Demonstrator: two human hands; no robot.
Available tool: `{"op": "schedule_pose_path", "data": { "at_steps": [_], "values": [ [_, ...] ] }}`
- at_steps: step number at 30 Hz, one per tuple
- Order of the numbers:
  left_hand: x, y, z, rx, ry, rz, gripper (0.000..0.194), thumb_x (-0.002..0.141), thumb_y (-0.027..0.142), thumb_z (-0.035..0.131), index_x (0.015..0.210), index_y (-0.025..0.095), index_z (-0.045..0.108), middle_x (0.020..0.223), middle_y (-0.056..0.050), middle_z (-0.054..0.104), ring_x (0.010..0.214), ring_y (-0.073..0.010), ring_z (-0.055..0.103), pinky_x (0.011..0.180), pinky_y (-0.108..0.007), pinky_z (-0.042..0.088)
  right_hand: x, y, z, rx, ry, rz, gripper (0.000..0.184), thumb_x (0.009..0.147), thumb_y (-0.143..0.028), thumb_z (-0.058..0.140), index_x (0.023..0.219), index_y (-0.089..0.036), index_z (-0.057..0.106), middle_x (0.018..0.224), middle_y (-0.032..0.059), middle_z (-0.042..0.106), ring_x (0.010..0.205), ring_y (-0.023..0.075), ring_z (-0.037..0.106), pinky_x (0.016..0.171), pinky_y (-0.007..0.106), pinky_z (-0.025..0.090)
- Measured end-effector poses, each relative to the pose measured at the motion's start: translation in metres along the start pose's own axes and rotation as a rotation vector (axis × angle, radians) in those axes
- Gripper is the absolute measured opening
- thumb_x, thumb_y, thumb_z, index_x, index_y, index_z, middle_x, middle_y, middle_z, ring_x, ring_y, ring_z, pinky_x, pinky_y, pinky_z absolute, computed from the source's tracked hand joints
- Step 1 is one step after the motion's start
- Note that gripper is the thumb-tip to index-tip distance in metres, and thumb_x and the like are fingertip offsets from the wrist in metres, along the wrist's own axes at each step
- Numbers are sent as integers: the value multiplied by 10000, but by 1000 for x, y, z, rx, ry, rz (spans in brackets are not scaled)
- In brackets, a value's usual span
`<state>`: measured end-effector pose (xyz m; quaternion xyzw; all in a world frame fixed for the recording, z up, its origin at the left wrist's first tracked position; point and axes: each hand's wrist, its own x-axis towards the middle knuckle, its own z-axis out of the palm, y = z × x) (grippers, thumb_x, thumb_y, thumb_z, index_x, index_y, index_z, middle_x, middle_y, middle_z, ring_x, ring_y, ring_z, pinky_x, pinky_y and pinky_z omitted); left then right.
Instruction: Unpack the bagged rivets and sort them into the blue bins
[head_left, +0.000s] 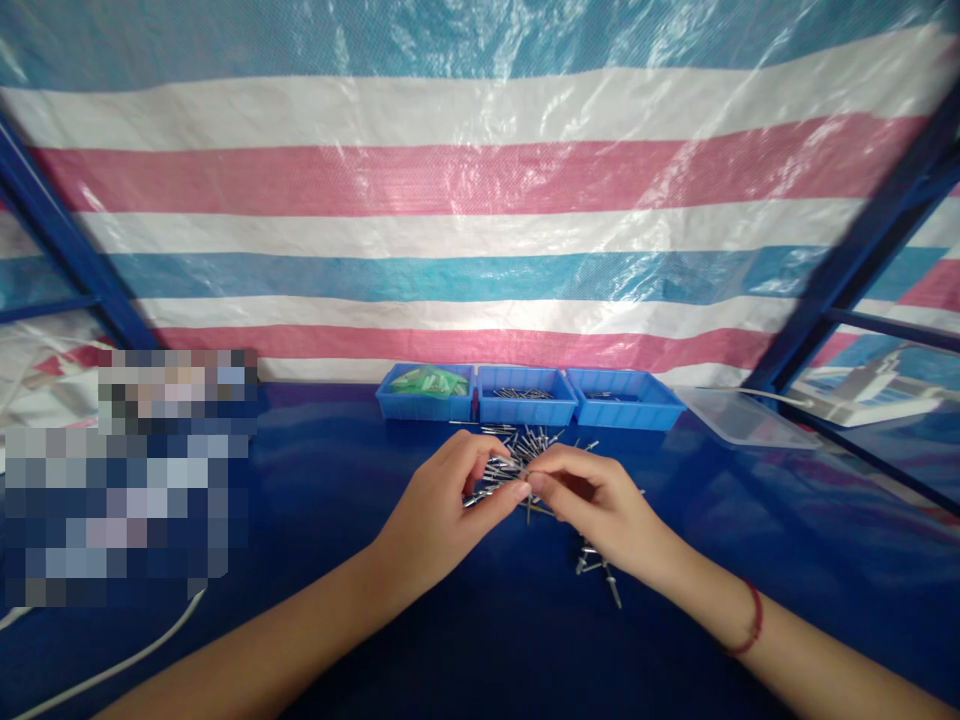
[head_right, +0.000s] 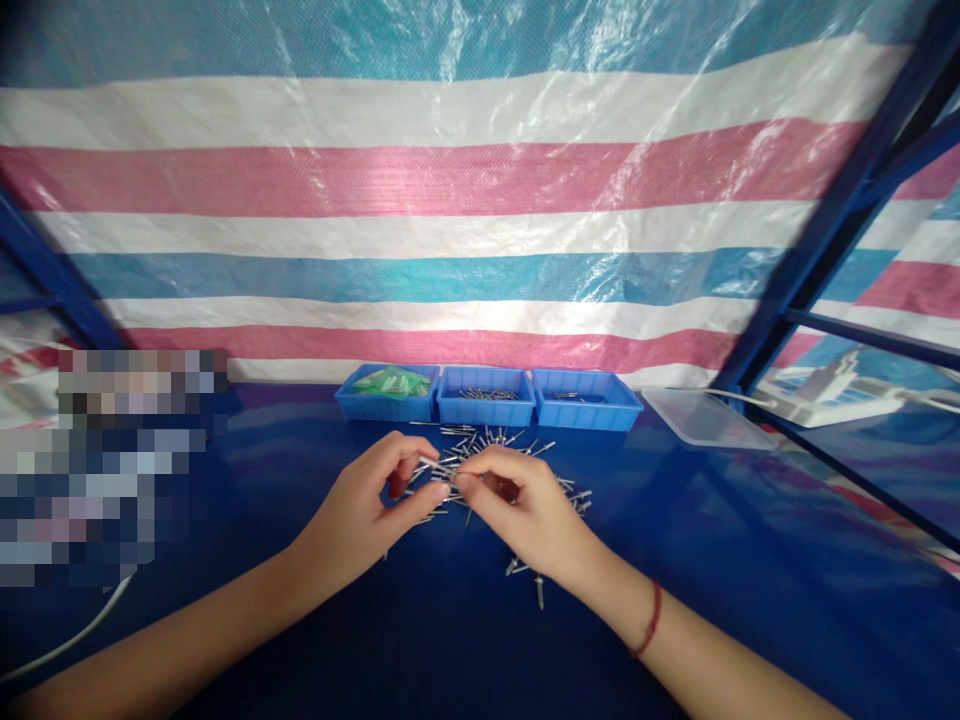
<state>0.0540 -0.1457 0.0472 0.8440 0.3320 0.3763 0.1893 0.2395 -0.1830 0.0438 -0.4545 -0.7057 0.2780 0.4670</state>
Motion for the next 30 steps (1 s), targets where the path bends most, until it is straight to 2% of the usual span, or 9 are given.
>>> {"op": "schedule_pose_path", "data": {
  "at_steps": [2, 6, 11, 14, 17, 22, 24, 26, 30],
  "values": [
    [1, -3, 1, 2, -21, -36, 262, 857, 335, 540, 1084, 207, 510, 785, 14, 532, 666, -120, 518, 624, -243, 439, 5, 8, -5, 104, 128, 124, 248, 826, -398, 557, 749, -174, 632, 521, -33, 495, 458, 91, 429, 437, 221, 348],
    [2, -9, 1, 87, -104, -28, 255, 889, 330, 492, 1114, 214, 513, 896, -19, 586, 765, -148, 575, 700, -276, 461, 20, 33, -32, 184, 567, 336, 249, 698, -412, 654, 707, -165, 626, 519, -38, 498, 410, 74, 389, 376, 207, 292],
    [4, -13, 0, 236, -200, 27, 216, 888, 286, 464, 1061, 196, 557, 928, -43, 613, 814, -173, 594, 699, -279, 454, 31, 60, -71, 168, 757, 406, 220, 654, -367, 679, 614, -181, 569, 508, -31, 472, 397, 77, 368, 336, 209, 272],
    [9, -15, -6, 323, -242, 63, 223, 834, 147, 442, 1011, 183, 573, 864, -29, 626, 765, -164, 591, 691, -275, 429, 32, 63, -78, 190, 798, 426, 211, 671, -364, 661, 630, -192, 546, 513, -31, 474, 387, 78, 366, 319, 209, 263],
    [15, -14, -18, 404, -273, 94, 218, 757, 83, 447, 897, 181, 583, 772, -2, 618, 718, -161, 580, 683, -280, 395, 32, 57, -72, 223, 809, 416, 197, 688, -357, 633, 675, -194, 524, 575, -27, 503, 392, 68, 381, 322, 197, 262],
    [15, -16, -47, 403, -508, 72, 104, 734, 220, 582, 835, 210, 605, 811, 13, 608, 715, -152, 575, 644, -246, 379, 29, 38, -53, 258, 721, 386, 189, 682, -333, 623, 777, -189, 544, 651, -30, 522, 408, 54, 396, 343, 182, 277],
    [13, -18, -52, 344, -620, 16, 221, 694, 336, 678, 879, 232, 617, 818, 28, 605, 696, -144, 570, 603, -224, 371, 27, 32, -45, 264, 673, 376, 213, 679, -329, 627, 816, -183, 555, 656, -32, 522, 412, 51, 395, 351, 179, 283],
    [11, -19, -52, 308, -682, -21, 298, 666, 376, 724, 907, 234, 621, 804, 34, 599, 685, -139, 567, 583, -214, 362, 24, 28, -38, 257, 622, 358, 235, 689, -329, 620, 859, -181, 556, 651, -36, 524, 412, 53, 397, 356, 182, 284],
    [11, -20, -37, 269, -682, 1, 145, 785, 292, 636, 896, 198, 629, 801, 17, 594, 690, -125, 562, 608, -206, 372, 17, 26, -28, 128, 491, 248, 240, 751, -364, 576, 901, -181, 537, 631, -38, 526, 433, 72, 415, 389, 204, 307]
  ]
}}
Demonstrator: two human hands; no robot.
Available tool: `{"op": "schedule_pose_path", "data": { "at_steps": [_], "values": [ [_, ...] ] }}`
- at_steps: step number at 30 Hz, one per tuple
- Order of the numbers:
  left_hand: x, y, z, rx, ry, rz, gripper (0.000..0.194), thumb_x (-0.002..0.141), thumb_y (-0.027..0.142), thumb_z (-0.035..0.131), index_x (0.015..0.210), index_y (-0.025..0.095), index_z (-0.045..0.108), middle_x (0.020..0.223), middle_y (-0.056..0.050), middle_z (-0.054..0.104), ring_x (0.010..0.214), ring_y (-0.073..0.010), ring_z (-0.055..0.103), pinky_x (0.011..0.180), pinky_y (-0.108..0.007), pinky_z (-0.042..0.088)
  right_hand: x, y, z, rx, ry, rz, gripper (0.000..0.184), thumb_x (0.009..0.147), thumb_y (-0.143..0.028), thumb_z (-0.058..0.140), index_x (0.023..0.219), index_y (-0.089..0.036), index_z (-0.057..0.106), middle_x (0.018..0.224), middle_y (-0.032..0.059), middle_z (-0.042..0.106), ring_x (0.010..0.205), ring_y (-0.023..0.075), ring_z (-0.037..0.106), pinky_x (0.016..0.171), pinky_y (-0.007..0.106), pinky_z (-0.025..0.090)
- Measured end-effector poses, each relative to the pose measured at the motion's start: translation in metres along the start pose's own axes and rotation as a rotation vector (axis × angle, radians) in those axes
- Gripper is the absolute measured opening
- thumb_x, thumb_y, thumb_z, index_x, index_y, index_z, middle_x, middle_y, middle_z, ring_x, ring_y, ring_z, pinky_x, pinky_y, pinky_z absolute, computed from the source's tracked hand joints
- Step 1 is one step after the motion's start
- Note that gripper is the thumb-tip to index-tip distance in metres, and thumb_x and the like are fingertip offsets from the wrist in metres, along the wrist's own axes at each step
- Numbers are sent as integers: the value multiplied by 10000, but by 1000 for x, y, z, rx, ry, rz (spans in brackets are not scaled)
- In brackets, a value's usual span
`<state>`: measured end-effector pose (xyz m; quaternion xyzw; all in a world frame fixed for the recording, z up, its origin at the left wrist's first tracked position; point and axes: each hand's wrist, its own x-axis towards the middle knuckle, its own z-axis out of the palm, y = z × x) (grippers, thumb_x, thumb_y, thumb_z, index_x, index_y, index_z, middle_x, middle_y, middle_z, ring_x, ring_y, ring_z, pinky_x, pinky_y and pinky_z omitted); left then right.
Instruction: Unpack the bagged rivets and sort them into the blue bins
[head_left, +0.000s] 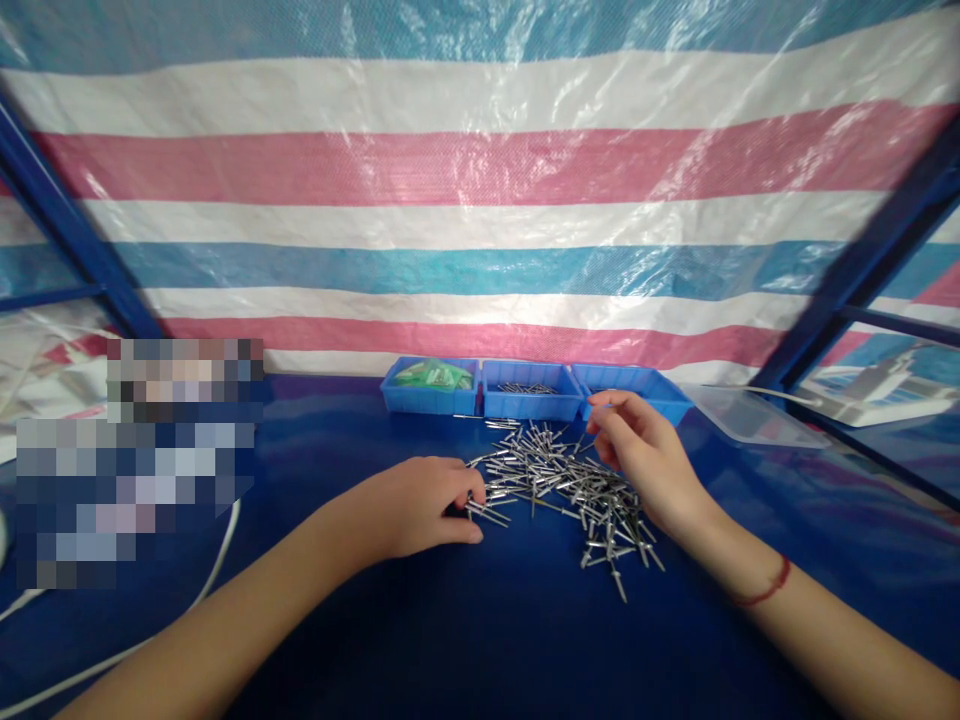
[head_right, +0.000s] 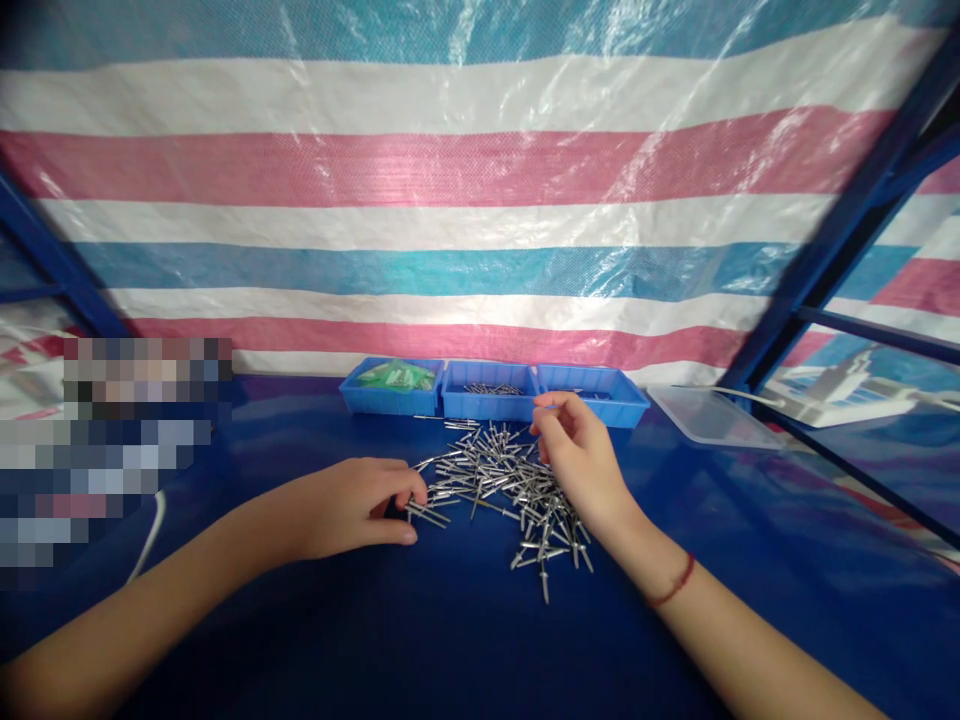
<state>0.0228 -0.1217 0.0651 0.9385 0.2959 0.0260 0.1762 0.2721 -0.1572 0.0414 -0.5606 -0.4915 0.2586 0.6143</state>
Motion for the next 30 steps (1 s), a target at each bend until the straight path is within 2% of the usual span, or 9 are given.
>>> {"op": "schedule_pose_path", "data": {
  "at_steps": [5, 11, 15, 18, 20, 24, 30],
  "values": [
    [10, 7, 12, 30, 69, 48, 152, 885, 268, 507, 848, 181, 626, 824, 0, 606, 705, -123, 570, 638, -211, 386, -15, 1, 6, -248, -143, -171, 200, 832, -351, 511, 924, -180, 556, 605, -44, 475, 490, 95, 426, 471, 232, 360],
    [12, 7, 17, 19, 144, 33, 154, 902, 250, 473, 829, 190, 594, 853, 8, 591, 720, -123, 569, 667, -224, 394, -26, -7, 10, -407, -302, -332, 161, 870, -276, 473, 861, -175, 597, 700, 6, 595, 570, 117, 518, 541, 246, 407],
    [15, 6, 18, -118, 256, 15, 148, 900, 260, 461, 849, 180, 576, 839, 6, 578, 735, -127, 545, 680, -231, 385, -28, -8, 13, -454, -387, -408, 132, 842, -211, 500, 846, -175, 627, 702, 8, 623, 554, 110, 524, 525, 237, 407],
    [18, 9, 19, -282, 317, -25, 174, 907, 289, 439, 864, 175, 562, 784, 19, 551, 698, -118, 506, 649, -225, 363, -31, -8, 17, -424, -414, -385, 113, 806, -208, 546, 864, -170, 635, 716, 12, 622, 522, 99, 505, 486, 228, 396],
    [19, 12, 19, -398, 283, -55, 209, 912, 324, 421, 854, 172, 553, 724, 37, 505, 648, -106, 460, 611, -218, 340, -33, -9, 19, -386, -407, -342, 141, 810, -253, 563, 894, -165, 634, 706, 11, 610, 491, 90, 474, 456, 225, 378],
    [20, 15, 21, -599, 143, -77, 286, 921, 397, 381, 840, 163, 524, 660, 57, 411, 595, -93, 384, 563, -215, 299, -36, -11, 19, -298, -396, -296, 195, 838, -338, 557, 898, -172, 637, 677, 6, 586, 495, 93, 454, 453, 229, 359],
    [20, 16, 23, -698, 116, -41, 319, 922, 417, 377, 896, 155, 558, 700, 38, 444, 640, -103, 417, 604, -222, 331, -38, -12, 17, -211, -405, -266, 190, 837, -347, 566, 826, -171, 636, 659, 6, 567, 522, 103, 463, 480, 239, 371]
  ]
}}
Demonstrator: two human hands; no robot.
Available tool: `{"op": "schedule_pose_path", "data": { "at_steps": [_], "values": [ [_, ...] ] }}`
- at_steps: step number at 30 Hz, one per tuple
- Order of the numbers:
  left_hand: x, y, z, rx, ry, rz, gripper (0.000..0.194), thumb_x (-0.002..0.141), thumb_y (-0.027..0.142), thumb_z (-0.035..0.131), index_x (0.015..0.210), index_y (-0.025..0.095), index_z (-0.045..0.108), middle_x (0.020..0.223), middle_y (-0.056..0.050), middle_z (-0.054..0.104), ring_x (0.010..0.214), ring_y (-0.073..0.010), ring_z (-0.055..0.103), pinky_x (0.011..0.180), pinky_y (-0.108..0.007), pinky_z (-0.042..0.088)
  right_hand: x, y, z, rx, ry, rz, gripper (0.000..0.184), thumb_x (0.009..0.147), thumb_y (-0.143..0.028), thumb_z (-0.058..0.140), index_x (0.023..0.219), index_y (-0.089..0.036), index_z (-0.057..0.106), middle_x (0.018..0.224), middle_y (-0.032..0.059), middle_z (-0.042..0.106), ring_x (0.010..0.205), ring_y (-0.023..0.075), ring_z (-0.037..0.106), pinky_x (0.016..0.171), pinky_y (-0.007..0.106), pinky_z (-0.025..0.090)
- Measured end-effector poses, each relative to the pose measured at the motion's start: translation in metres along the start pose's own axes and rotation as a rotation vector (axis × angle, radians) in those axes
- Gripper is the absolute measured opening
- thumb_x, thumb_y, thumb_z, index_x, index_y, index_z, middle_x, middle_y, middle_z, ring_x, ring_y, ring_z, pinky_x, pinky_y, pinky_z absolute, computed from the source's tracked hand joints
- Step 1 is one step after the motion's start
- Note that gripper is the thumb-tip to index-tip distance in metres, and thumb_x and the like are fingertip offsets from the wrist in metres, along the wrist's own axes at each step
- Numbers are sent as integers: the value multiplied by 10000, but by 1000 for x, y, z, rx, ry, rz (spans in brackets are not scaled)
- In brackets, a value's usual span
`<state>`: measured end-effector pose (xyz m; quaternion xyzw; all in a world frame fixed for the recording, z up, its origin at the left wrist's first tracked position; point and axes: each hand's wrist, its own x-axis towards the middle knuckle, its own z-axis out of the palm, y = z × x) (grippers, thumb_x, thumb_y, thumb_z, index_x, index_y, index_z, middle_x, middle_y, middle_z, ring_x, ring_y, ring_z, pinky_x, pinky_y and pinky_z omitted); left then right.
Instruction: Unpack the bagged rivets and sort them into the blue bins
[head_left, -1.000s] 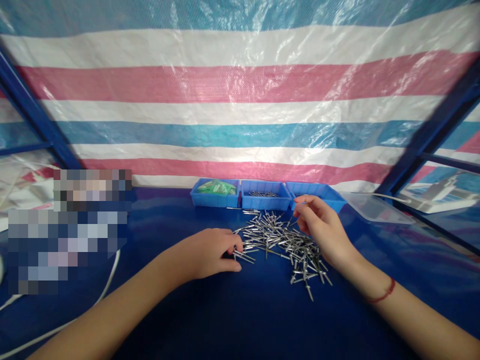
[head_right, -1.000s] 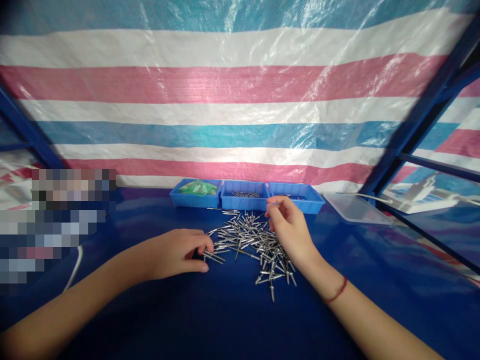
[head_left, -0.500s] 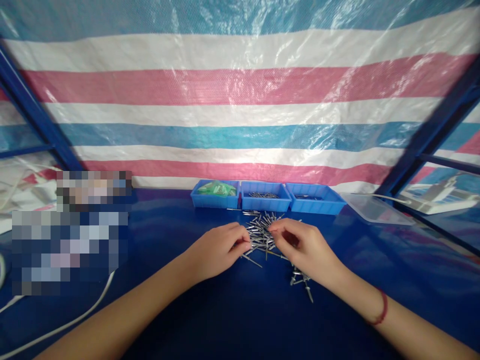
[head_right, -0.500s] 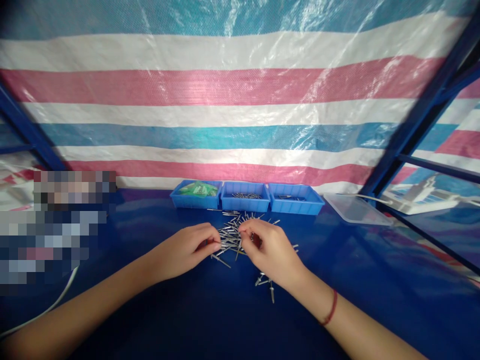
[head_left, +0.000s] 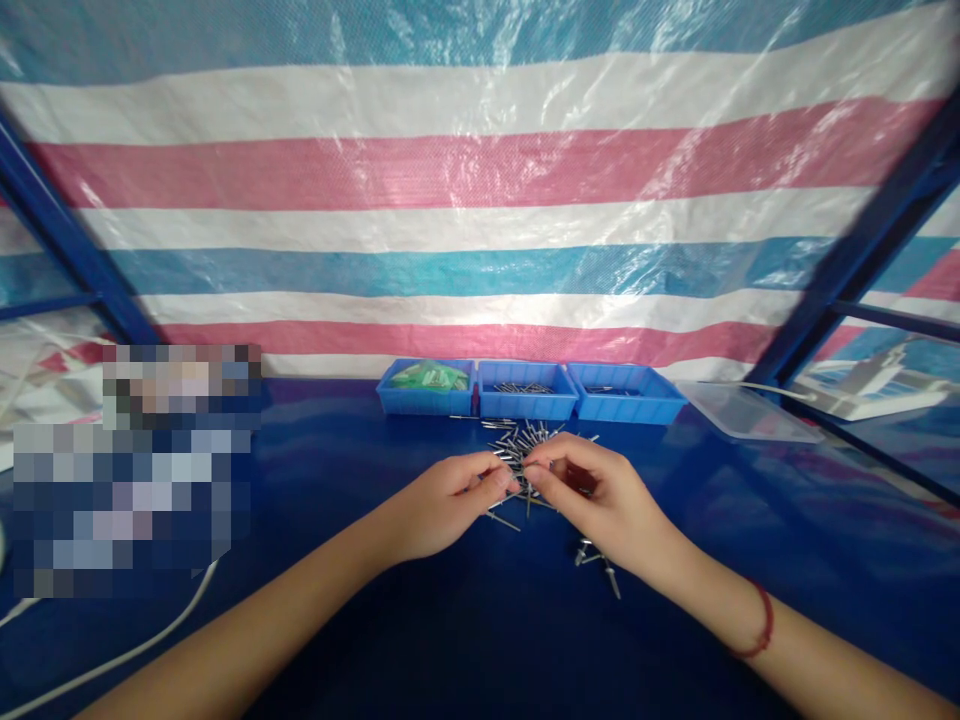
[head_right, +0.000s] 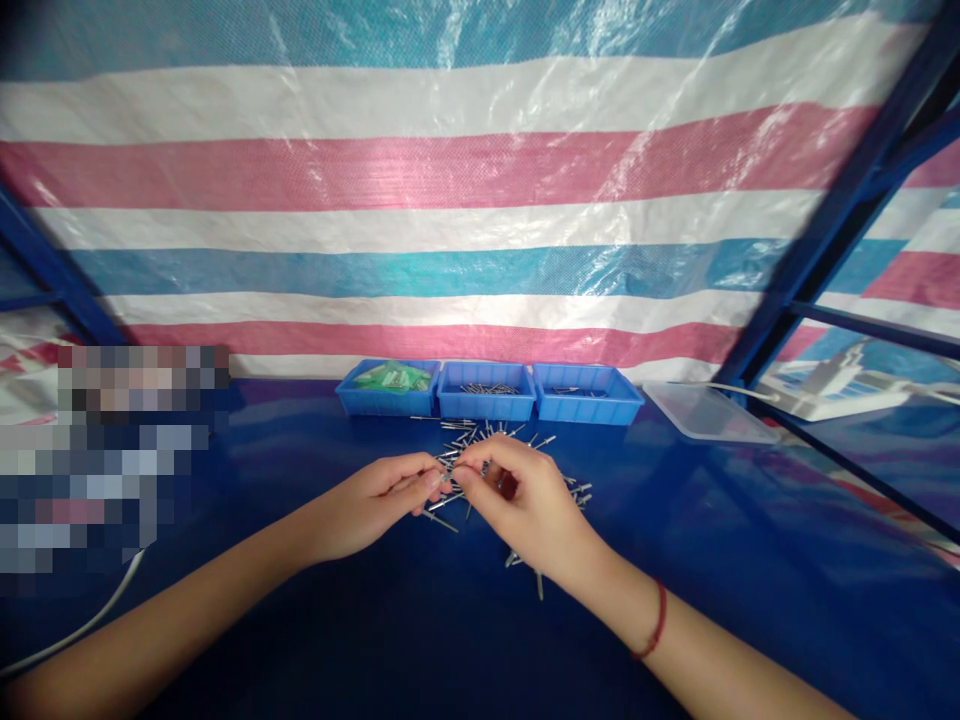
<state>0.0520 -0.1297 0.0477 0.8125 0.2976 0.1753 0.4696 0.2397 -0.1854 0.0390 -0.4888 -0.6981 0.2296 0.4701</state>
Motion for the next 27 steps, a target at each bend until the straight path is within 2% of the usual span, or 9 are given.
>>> {"op": "schedule_pose_path", "data": {
  "at_steps": [4, 12, 17, 22, 27],
  "values": [
    [0, 3, 2, -52, 16, 12, 295, 901, 408, 434, 1000, 170, 578, 757, 27, 502, 654, -104, 460, 617, -219, 364, 0, -3, -1, -27, -5, -40, 173, 844, -321, 559, 822, -168, 638, 622, -10, 529, 502, 93, 438, 461, 229, 348],
    [0, 7, 5, -49, 129, 30, 174, 845, 312, 525, 904, 161, 591, 804, 15, 594, 661, -98, 507, 627, -209, 395, -1, -3, 0, -45, -1, -82, 132, 851, -265, 546, 869, -177, 642, 633, -17, 523, 497, 84, 450, 462, 219, 362],
    [0, 8, 7, 70, 304, 85, 102, 804, 251, 559, 832, 161, 598, 763, 8, 614, 683, -117, 551, 640, -221, 426, 0, -2, -1, -87, 9, -87, 108, 843, -246, 551, 832, -178, 634, 672, -2, 563, 500, 86, 457, 464, 221, 374],
    [-3, 8, 10, 191, 448, 180, 57, 792, 217, 569, 823, 178, 596, 787, 10, 630, 684, -114, 575, 636, -219, 441, 1, 0, -2, -132, -58, -141, 138, 860, -223, 531, 840, -182, 662, 770, 41, 615, 580, 111, 514, 515, 239, 411],
    [-5, 11, 12, 239, 457, 186, 117, 799, 296, 597, 790, 181, 578, 757, 12, 623, 638, -107, 551, 600, -217, 435, 0, -4, -1, -145, -130, -199, 184, 894, -215, 478, 864, -194, 658, 807, 58, 624, 689, 145, 560, 603, 266, 450]
  ]
}}
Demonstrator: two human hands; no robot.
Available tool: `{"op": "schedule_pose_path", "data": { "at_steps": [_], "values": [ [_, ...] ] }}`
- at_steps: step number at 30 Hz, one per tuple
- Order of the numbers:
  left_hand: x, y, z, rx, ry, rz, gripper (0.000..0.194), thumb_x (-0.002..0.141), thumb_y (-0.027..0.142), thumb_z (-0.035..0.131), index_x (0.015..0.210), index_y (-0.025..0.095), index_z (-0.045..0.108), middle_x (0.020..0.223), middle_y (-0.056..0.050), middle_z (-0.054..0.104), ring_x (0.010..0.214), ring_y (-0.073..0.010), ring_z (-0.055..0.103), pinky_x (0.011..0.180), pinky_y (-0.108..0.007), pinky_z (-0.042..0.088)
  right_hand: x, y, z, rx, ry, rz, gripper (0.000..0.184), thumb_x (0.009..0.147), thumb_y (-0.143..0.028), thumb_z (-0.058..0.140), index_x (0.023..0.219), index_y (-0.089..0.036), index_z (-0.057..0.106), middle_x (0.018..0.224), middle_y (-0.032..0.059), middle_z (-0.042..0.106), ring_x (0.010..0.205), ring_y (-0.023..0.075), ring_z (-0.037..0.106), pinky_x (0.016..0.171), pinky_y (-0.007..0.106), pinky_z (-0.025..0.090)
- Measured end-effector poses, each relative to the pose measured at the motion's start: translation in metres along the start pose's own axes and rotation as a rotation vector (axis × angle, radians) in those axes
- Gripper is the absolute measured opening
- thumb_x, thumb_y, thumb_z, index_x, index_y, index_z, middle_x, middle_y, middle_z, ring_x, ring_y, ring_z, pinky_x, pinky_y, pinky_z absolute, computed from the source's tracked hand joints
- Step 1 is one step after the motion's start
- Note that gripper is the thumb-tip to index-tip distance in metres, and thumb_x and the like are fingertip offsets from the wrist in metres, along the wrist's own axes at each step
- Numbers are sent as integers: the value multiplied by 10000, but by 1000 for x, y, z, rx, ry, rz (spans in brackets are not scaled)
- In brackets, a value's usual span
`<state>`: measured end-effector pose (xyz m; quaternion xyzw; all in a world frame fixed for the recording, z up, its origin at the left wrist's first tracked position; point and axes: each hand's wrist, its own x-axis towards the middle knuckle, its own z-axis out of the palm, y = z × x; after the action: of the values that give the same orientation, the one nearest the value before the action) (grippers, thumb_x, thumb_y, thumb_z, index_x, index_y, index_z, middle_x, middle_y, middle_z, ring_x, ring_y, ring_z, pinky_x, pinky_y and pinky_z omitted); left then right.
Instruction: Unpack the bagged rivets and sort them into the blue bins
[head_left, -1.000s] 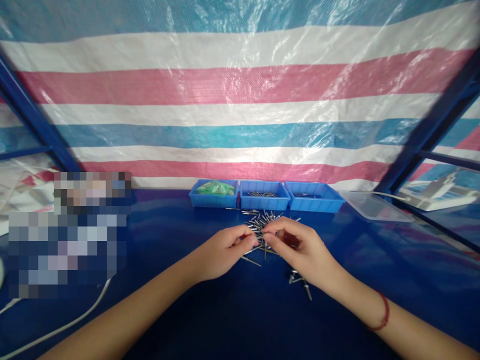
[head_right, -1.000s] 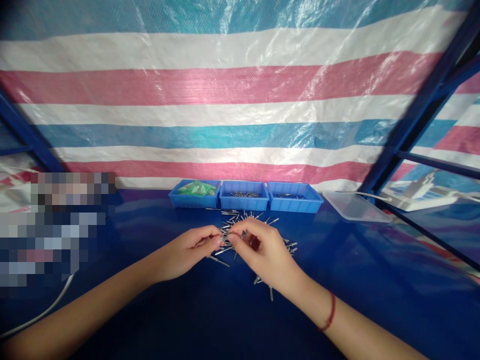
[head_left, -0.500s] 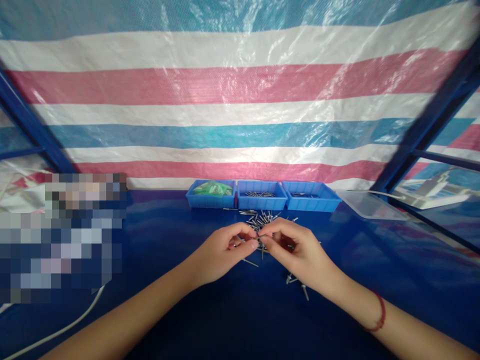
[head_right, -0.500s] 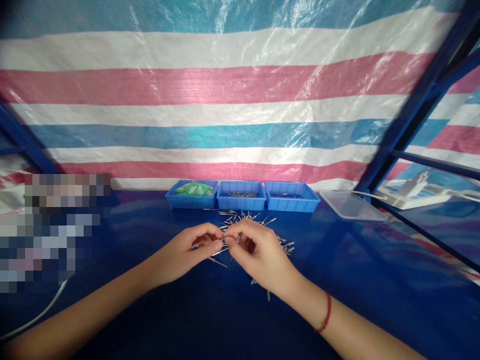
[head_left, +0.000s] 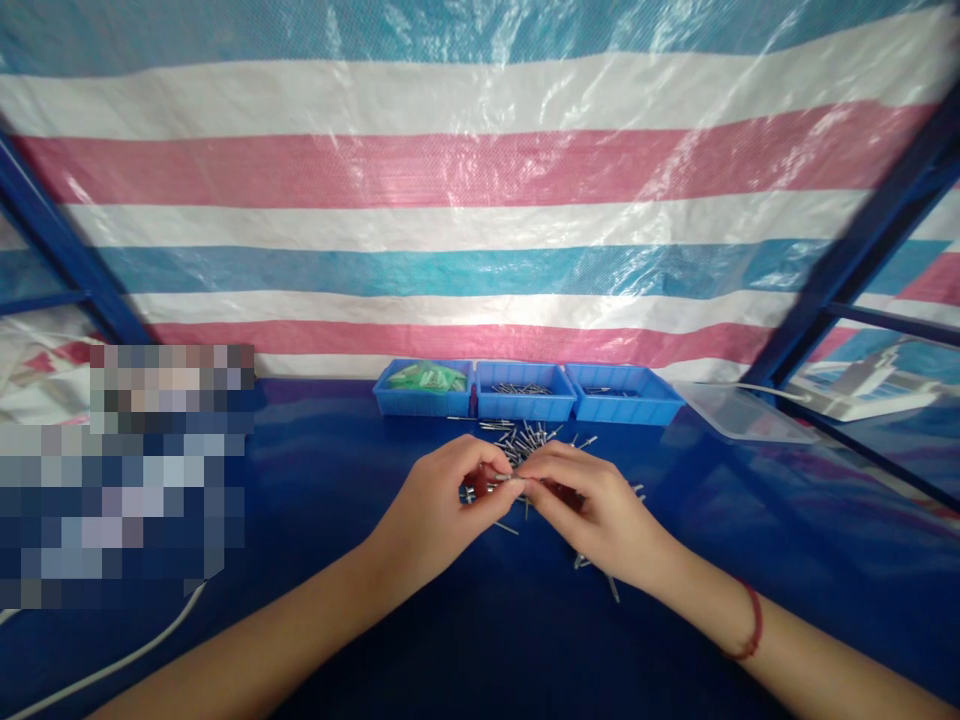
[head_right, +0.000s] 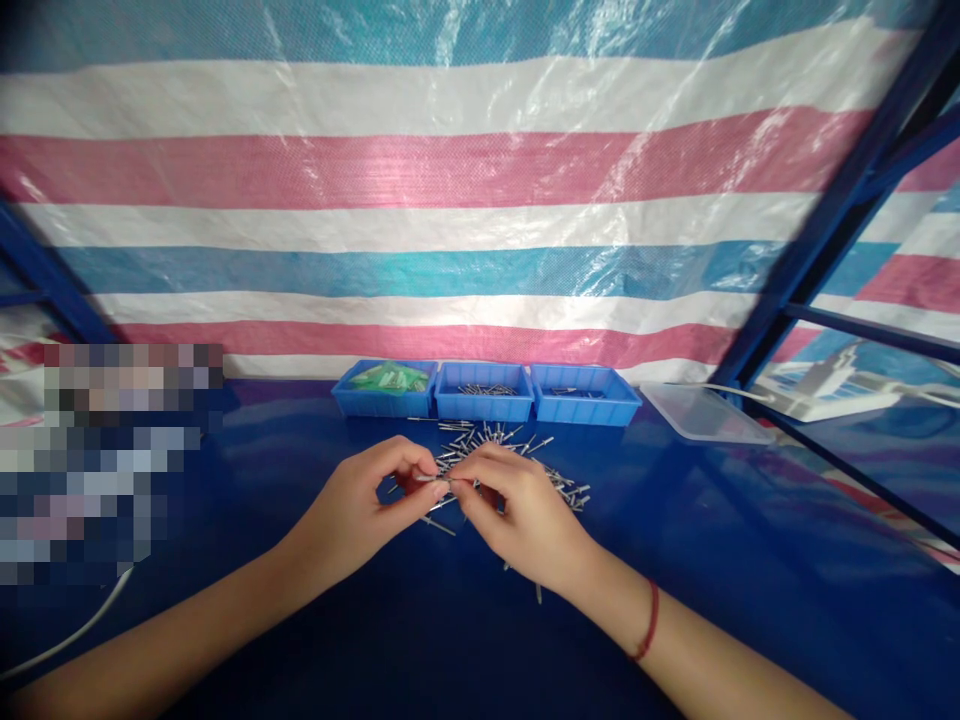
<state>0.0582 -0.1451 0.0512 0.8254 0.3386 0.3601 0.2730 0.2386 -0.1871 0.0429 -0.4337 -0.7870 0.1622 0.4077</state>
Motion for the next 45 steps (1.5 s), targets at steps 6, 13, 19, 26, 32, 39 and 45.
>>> {"op": "schedule_pose_path", "data": {
  "at_steps": [6, 13, 19, 26, 32, 39, 45],
  "values": [
    [1, -8, -7, 178, -187, -20, 267, 811, 406, 600, 979, 200, 588, 845, 2, 629, 688, -133, 567, 641, -248, 427, 5, 16, -8, 11, 124, 163, 227, 876, -311, 493, 801, -167, 651, 710, 37, 626, 617, 142, 550, 562, 267, 432],
    [4, -16, -22, 488, -413, 203, 180, 848, 338, 560, 948, 209, 634, 958, -24, 609, 845, -187, 584, 764, -302, 398, 16, 68, -49, 203, 647, 628, 233, 740, -371, 609, 769, -142, 643, 568, -5, 529, 412, 87, 411, 373, 228, 306],
    [4, -17, -21, 483, -505, 221, 136, 870, 268, 543, 868, 208, 665, 969, -23, 619, 856, -176, 596, 763, -290, 383, 17, 74, -58, 282, 751, 675, 312, 762, -474, 535, 791, -169, 590, 648, 14, 538, 404, 93, 436, 345, 235, 312],
    [6, -14, -16, 319, -392, 132, 196, 924, 253, 440, 862, 183, 613, 897, -18, 627, 842, -162, 584, 769, -272, 396, 16, 41, -35, 241, 390, 519, 283, 757, -440, 581, 714, -160, 600, 604, -11, 547, 442, 80, 426, 402, 222, 325],
    [3, -6, -8, -84, -285, -90, 200, 927, 310, 403, 887, 182, 551, 764, 17, 627, 705, -120, 585, 677, -224, 421, 4, 3, -7, 254, -18, 263, 198, 775, -334, 610, 876, -170, 655, 687, 14, 610, 527, 99, 492, 467, 230, 402],
    [2, -3, -4, -303, -305, -141, 235, 913, 362, 408, 866, 167, 531, 765, -8, 614, 686, -123, 574, 663, -238, 455, -1, -8, -2, 320, 109, 192, 167, 808, -339, 609, 858, -181, 631, 663, 16, 630, 506, 102, 518, 454, 230, 419],
    [1, -2, -3, -349, -306, -172, 251, 905, 387, 429, 912, 163, 543, 781, -14, 602, 720, -132, 576, 693, -252, 460, 1, -10, -3, 274, 175, 176, 164, 817, -337, 603, 814, -179, 647, 623, -3, 567, 511, 97, 489, 448, 222, 400]
  ]
}}
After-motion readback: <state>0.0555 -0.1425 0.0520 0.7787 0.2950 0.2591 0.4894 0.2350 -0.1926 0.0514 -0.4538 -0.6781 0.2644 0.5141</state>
